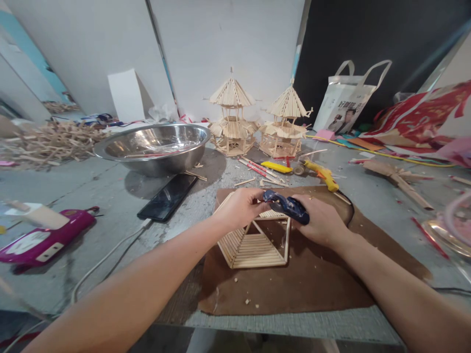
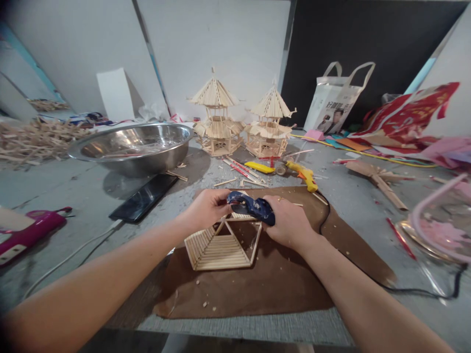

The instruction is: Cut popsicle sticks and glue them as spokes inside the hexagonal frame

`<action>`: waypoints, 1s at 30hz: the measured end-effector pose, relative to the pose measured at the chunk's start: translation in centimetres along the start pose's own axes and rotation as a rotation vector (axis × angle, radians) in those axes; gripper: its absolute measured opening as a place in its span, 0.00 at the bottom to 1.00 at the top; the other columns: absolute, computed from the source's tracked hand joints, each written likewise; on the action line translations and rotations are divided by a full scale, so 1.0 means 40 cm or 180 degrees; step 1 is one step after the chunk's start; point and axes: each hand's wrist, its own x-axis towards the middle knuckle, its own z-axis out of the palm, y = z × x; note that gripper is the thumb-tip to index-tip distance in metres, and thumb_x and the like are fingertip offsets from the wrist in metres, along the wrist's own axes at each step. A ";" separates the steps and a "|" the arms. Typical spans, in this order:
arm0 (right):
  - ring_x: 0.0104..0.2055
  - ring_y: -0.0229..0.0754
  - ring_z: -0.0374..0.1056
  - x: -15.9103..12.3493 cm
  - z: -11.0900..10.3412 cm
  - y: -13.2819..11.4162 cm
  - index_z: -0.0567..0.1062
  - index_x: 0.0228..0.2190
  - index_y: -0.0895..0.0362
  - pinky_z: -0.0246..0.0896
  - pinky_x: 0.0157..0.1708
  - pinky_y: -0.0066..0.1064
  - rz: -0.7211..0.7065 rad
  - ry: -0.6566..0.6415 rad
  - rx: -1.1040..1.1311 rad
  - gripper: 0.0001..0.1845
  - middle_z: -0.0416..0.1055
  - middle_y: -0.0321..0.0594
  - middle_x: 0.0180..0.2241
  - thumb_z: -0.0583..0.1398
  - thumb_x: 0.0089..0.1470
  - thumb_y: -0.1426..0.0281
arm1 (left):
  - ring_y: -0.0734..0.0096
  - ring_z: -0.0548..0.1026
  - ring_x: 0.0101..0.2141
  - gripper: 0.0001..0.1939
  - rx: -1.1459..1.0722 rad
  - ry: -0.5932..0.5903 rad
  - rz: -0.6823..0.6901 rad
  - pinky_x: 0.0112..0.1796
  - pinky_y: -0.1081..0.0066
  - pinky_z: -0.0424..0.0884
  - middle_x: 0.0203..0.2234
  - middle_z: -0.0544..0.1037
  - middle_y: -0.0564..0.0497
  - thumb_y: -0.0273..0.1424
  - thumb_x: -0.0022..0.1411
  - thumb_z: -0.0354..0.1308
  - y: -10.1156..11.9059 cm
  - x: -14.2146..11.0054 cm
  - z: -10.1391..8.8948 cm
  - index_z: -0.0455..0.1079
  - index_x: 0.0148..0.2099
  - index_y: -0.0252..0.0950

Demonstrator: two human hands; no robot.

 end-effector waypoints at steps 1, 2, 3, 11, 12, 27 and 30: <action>0.39 0.46 0.63 0.000 0.000 0.000 0.62 0.42 0.55 0.55 0.33 0.33 0.0004 -0.0011 -0.0002 0.22 0.67 0.41 0.38 0.54 0.41 0.66 | 0.76 0.66 0.28 0.12 0.0013 -0.0006 -0.0025 0.28 0.78 0.61 0.23 0.70 0.55 0.36 0.51 0.49 0.001 0.000 0.000 0.69 0.33 0.35; 0.39 0.46 0.63 0.000 -0.001 -0.001 0.62 0.42 0.55 0.55 0.33 0.33 0.0010 -0.0019 -0.0005 0.22 0.67 0.40 0.38 0.54 0.41 0.66 | 0.76 0.66 0.28 0.12 0.0025 -0.0014 -0.0045 0.28 0.78 0.61 0.23 0.70 0.55 0.36 0.51 0.50 0.001 0.000 0.000 0.69 0.33 0.35; 0.39 0.46 0.63 0.001 -0.001 -0.001 0.62 0.41 0.55 0.55 0.32 0.32 0.0013 -0.0024 -0.0010 0.22 0.67 0.40 0.38 0.54 0.41 0.66 | 0.76 0.66 0.28 0.12 0.0034 -0.0016 -0.0055 0.28 0.78 0.61 0.23 0.70 0.55 0.36 0.51 0.50 0.001 0.000 0.001 0.69 0.33 0.35; 0.38 0.46 0.63 -0.001 -0.003 -0.004 0.62 0.41 0.55 0.54 0.32 0.32 0.0021 -0.0042 -0.0063 0.21 0.68 0.41 0.38 0.54 0.41 0.66 | 0.77 0.66 0.26 0.11 -0.0035 -0.0007 0.0044 0.28 0.78 0.62 0.23 0.70 0.56 0.33 0.51 0.49 0.002 0.000 0.005 0.69 0.34 0.35; 0.38 0.46 0.63 -0.001 -0.003 -0.004 0.62 0.41 0.55 0.54 0.32 0.32 0.0027 -0.0043 -0.0072 0.21 0.68 0.41 0.38 0.54 0.41 0.66 | 0.77 0.66 0.26 0.11 -0.0049 -0.0004 0.0053 0.28 0.78 0.62 0.23 0.70 0.56 0.33 0.51 0.49 0.003 0.000 0.005 0.69 0.34 0.35; 0.35 0.45 0.64 0.002 -0.009 -0.007 0.64 0.36 0.55 0.53 0.30 0.31 0.0129 -0.0128 -0.0159 0.18 0.69 0.39 0.35 0.55 0.39 0.66 | 0.76 0.66 0.27 0.12 -0.0222 -0.0034 0.0067 0.28 0.77 0.62 0.22 0.70 0.57 0.35 0.52 0.48 0.005 -0.002 0.008 0.69 0.34 0.36; 0.36 0.44 0.64 0.003 -0.010 -0.010 0.64 0.35 0.54 0.52 0.30 0.30 0.0138 -0.0130 -0.0155 0.16 0.69 0.38 0.35 0.55 0.39 0.67 | 0.76 0.66 0.27 0.12 -0.0235 -0.0028 0.0050 0.28 0.77 0.62 0.22 0.70 0.56 0.34 0.52 0.48 0.002 0.001 0.013 0.69 0.33 0.35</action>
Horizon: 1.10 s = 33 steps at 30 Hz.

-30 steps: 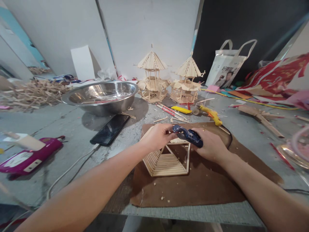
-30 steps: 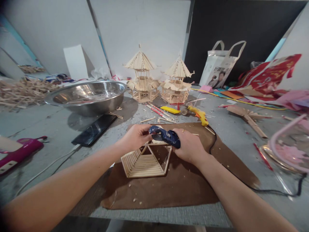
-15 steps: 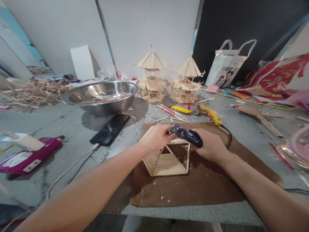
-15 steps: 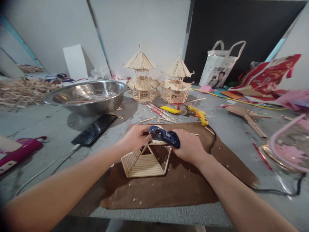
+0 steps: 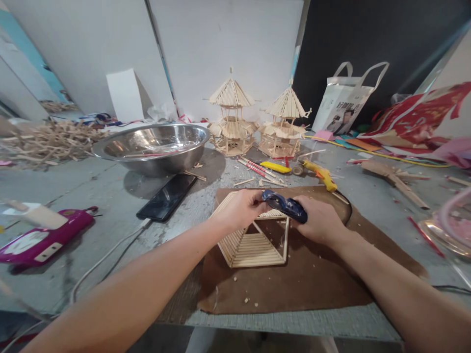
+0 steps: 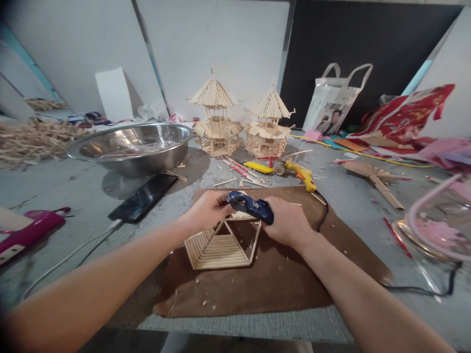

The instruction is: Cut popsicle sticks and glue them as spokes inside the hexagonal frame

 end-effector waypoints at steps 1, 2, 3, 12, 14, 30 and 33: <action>0.36 0.44 0.64 0.000 0.000 -0.001 0.64 0.35 0.54 0.52 0.29 0.30 0.0008 0.0000 0.0005 0.16 0.69 0.38 0.34 0.55 0.40 0.67 | 0.76 0.66 0.27 0.11 0.0010 0.0023 -0.0008 0.28 0.77 0.62 0.22 0.70 0.56 0.34 0.52 0.48 -0.003 0.001 0.002 0.69 0.33 0.34; 0.36 0.44 0.64 0.000 0.001 -0.002 0.64 0.36 0.54 0.52 0.29 0.30 0.0016 0.0008 0.0007 0.16 0.69 0.38 0.34 0.55 0.40 0.67 | 0.76 0.66 0.27 0.11 0.0026 0.0051 -0.0012 0.28 0.77 0.62 0.22 0.70 0.56 0.34 0.51 0.49 -0.006 0.002 0.004 0.69 0.33 0.34; 0.36 0.44 0.64 0.000 0.001 -0.003 0.64 0.36 0.54 0.52 0.29 0.30 0.0020 0.0024 0.0009 0.16 0.69 0.38 0.34 0.54 0.41 0.66 | 0.76 0.66 0.27 0.11 0.0044 0.0089 -0.0015 0.28 0.77 0.62 0.22 0.70 0.56 0.33 0.51 0.49 -0.010 0.003 0.006 0.69 0.32 0.34; 0.39 0.45 0.63 0.003 0.011 0.005 0.62 0.41 0.55 0.52 0.31 0.31 -0.0070 0.0122 0.0007 0.21 0.67 0.40 0.38 0.54 0.41 0.65 | 0.76 0.66 0.26 0.10 0.0173 0.0127 0.0137 0.27 0.77 0.62 0.23 0.70 0.54 0.31 0.52 0.47 -0.018 0.004 0.007 0.67 0.31 0.32; 0.39 0.45 0.63 0.003 0.011 0.006 0.61 0.41 0.55 0.53 0.31 0.31 -0.0066 0.0115 0.0005 0.22 0.67 0.40 0.38 0.54 0.40 0.66 | 0.76 0.66 0.27 0.10 0.0187 0.0117 0.0146 0.28 0.76 0.63 0.23 0.70 0.54 0.31 0.52 0.47 -0.014 0.003 0.005 0.67 0.32 0.32; 0.37 0.46 0.63 0.001 0.013 0.004 0.62 0.41 0.56 0.54 0.31 0.32 -0.0130 0.0137 -0.0018 0.23 0.67 0.42 0.38 0.55 0.40 0.66 | 0.80 0.64 0.22 0.12 -0.0182 -0.0292 -0.0125 0.25 0.78 0.60 0.19 0.67 0.55 0.32 0.55 0.44 -0.020 0.001 0.009 0.66 0.28 0.32; 0.38 0.46 0.63 0.001 0.012 0.002 0.62 0.41 0.56 0.54 0.32 0.32 -0.0104 0.0105 -0.0007 0.23 0.67 0.42 0.38 0.55 0.40 0.65 | 0.80 0.64 0.22 0.11 -0.0224 -0.0248 -0.0145 0.25 0.78 0.61 0.19 0.67 0.55 0.31 0.54 0.45 -0.022 0.001 0.010 0.67 0.28 0.32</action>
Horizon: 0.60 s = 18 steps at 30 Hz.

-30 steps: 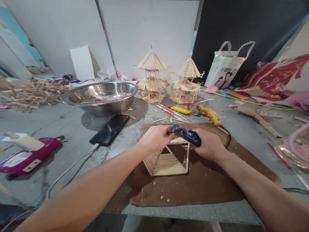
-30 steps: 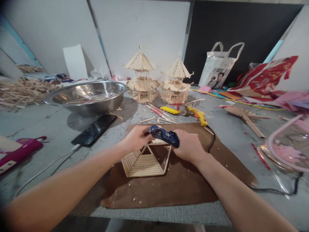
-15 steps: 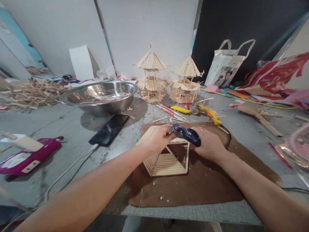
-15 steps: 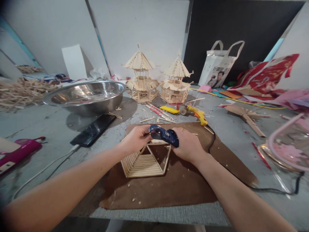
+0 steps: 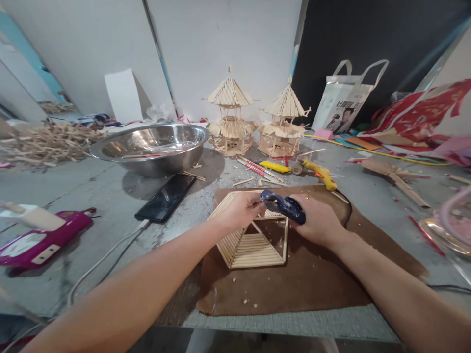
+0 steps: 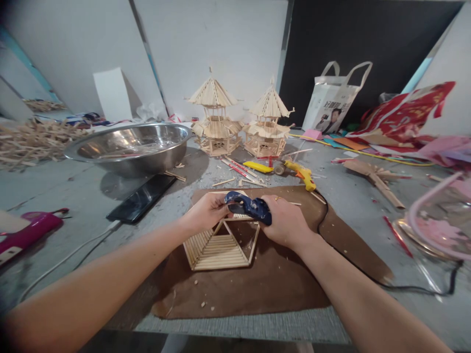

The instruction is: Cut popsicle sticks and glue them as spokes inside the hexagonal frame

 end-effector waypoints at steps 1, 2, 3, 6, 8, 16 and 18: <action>0.38 0.46 0.63 0.000 -0.001 -0.001 0.62 0.42 0.56 0.54 0.32 0.32 0.0009 -0.0013 0.0003 0.23 0.67 0.42 0.38 0.55 0.40 0.65 | 0.80 0.64 0.22 0.11 -0.0004 0.0023 0.0005 0.25 0.79 0.61 0.19 0.67 0.55 0.31 0.54 0.45 0.000 0.000 0.000 0.67 0.28 0.33; 0.38 0.46 0.63 -0.001 -0.002 -0.001 0.62 0.42 0.56 0.54 0.32 0.32 0.0014 -0.0026 0.0010 0.23 0.67 0.42 0.38 0.54 0.40 0.66 | 0.80 0.64 0.22 0.11 -0.0008 0.0049 0.0014 0.25 0.79 0.61 0.19 0.67 0.55 0.32 0.54 0.46 0.000 -0.001 0.000 0.67 0.27 0.33; 0.38 0.46 0.63 -0.001 -0.004 -0.002 0.62 0.42 0.56 0.54 0.32 0.32 0.0012 -0.0038 0.0023 0.23 0.67 0.42 0.39 0.54 0.40 0.66 | 0.80 0.64 0.23 0.11 -0.0013 0.0075 0.0026 0.25 0.79 0.61 0.19 0.67 0.55 0.32 0.54 0.46 0.000 -0.001 0.000 0.67 0.27 0.33; 0.39 0.46 0.63 -0.002 -0.006 -0.003 0.62 0.41 0.56 0.54 0.33 0.32 -0.0001 -0.0051 0.0088 0.22 0.67 0.41 0.39 0.54 0.40 0.67 | 0.79 0.65 0.23 0.11 -0.0049 0.0096 0.0056 0.26 0.79 0.61 0.19 0.67 0.55 0.32 0.53 0.46 -0.001 -0.002 0.001 0.67 0.27 0.33; 0.39 0.46 0.63 -0.001 -0.006 -0.002 0.62 0.41 0.56 0.54 0.33 0.32 -0.0004 -0.0043 0.0112 0.22 0.67 0.41 0.39 0.54 0.40 0.68 | 0.79 0.65 0.24 0.10 -0.0124 0.0054 0.0088 0.26 0.78 0.61 0.20 0.67 0.55 0.32 0.53 0.46 -0.002 -0.001 0.001 0.66 0.27 0.33; 0.39 0.45 0.63 0.000 -0.004 -0.001 0.63 0.41 0.56 0.54 0.33 0.32 -0.0003 -0.0024 0.0149 0.22 0.67 0.42 0.39 0.54 0.40 0.67 | 0.79 0.64 0.25 0.11 -0.0296 -0.0097 0.0208 0.28 0.78 0.62 0.21 0.67 0.55 0.32 0.54 0.45 -0.004 0.001 -0.001 0.66 0.29 0.32; 0.39 0.45 0.63 -0.001 -0.006 -0.002 0.63 0.41 0.56 0.54 0.33 0.32 0.0004 -0.0022 0.0140 0.22 0.67 0.42 0.39 0.54 0.40 0.67 | 0.79 0.64 0.25 0.11 -0.0323 -0.0110 0.0220 0.28 0.78 0.62 0.21 0.67 0.55 0.32 0.54 0.45 -0.005 0.002 -0.001 0.66 0.30 0.32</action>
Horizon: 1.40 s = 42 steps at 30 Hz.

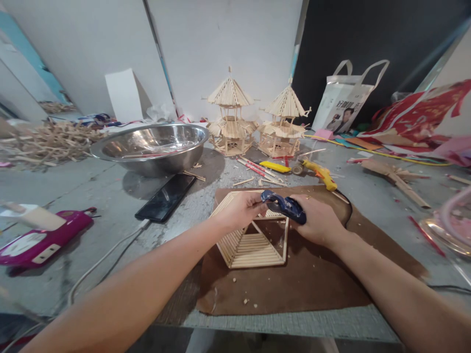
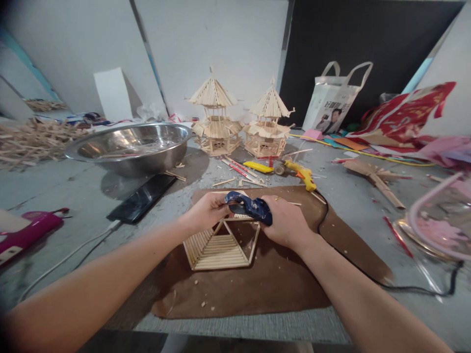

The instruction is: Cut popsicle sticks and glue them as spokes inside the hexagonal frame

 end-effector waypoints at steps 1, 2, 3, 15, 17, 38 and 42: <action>0.39 0.45 0.63 0.000 -0.001 -0.001 0.63 0.41 0.56 0.54 0.33 0.32 -0.0002 -0.0003 0.0001 0.22 0.67 0.41 0.39 0.55 0.40 0.67 | 0.79 0.64 0.25 0.10 -0.0014 -0.0001 0.0004 0.27 0.78 0.62 0.21 0.67 0.54 0.32 0.54 0.45 -0.001 0.000 0.000 0.66 0.30 0.32; 0.39 0.45 0.63 -0.001 -0.001 -0.001 0.63 0.41 0.56 0.54 0.33 0.32 -0.0002 -0.0004 0.0003 0.22 0.67 0.41 0.39 0.55 0.40 0.67 | 0.79 0.64 0.25 0.10 -0.0024 -0.0001 0.0009 0.27 0.78 0.62 0.21 0.67 0.54 0.31 0.54 0.45 -0.001 0.001 0.000 0.66 0.30 0.32; 0.39 0.45 0.63 -0.001 -0.002 -0.001 0.63 0.41 0.56 0.54 0.33 0.31 0.0004 0.0000 0.0000 0.21 0.67 0.41 0.39 0.55 0.40 0.66 | 0.78 0.64 0.24 0.10 -0.0032 -0.0003 0.0016 0.27 0.78 0.62 0.21 0.67 0.54 0.31 0.54 0.45 -0.002 0.001 0.000 0.66 0.30 0.32; 0.37 0.44 0.64 -0.001 -0.002 -0.002 0.64 0.38 0.55 0.52 0.31 0.30 0.0095 -0.0042 -0.0144 0.19 0.68 0.41 0.37 0.54 0.40 0.66 | 0.82 0.59 0.21 0.11 -0.0295 0.0117 0.0031 0.24 0.79 0.58 0.16 0.60 0.57 0.32 0.53 0.46 0.028 -0.004 0.003 0.59 0.22 0.32; 0.36 0.44 0.64 0.000 -0.003 -0.003 0.64 0.38 0.55 0.52 0.30 0.30 0.0112 -0.0053 -0.0178 0.18 0.69 0.41 0.36 0.54 0.40 0.66 | 0.82 0.59 0.21 0.12 -0.0308 0.0123 0.0019 0.24 0.80 0.57 0.16 0.60 0.58 0.33 0.53 0.46 0.035 -0.005 0.001 0.58 0.21 0.32; 0.33 0.44 0.65 0.002 -0.008 -0.011 0.64 0.35 0.55 0.49 0.28 0.29 0.0259 -0.0174 -0.0347 0.15 0.70 0.39 0.31 0.54 0.40 0.65 | 0.82 0.57 0.19 0.16 0.0114 0.0155 -0.0180 0.22 0.79 0.54 0.15 0.59 0.58 0.38 0.55 0.44 0.029 -0.005 0.000 0.57 0.21 0.33; 0.32 0.44 0.65 0.003 -0.008 -0.012 0.64 0.34 0.55 0.49 0.27 0.29 0.0285 -0.0183 -0.0405 0.15 0.70 0.39 0.30 0.54 0.40 0.65 | 0.82 0.57 0.20 0.17 0.0219 0.0167 -0.0173 0.22 0.79 0.54 0.15 0.59 0.57 0.38 0.55 0.43 0.025 -0.005 0.001 0.58 0.21 0.33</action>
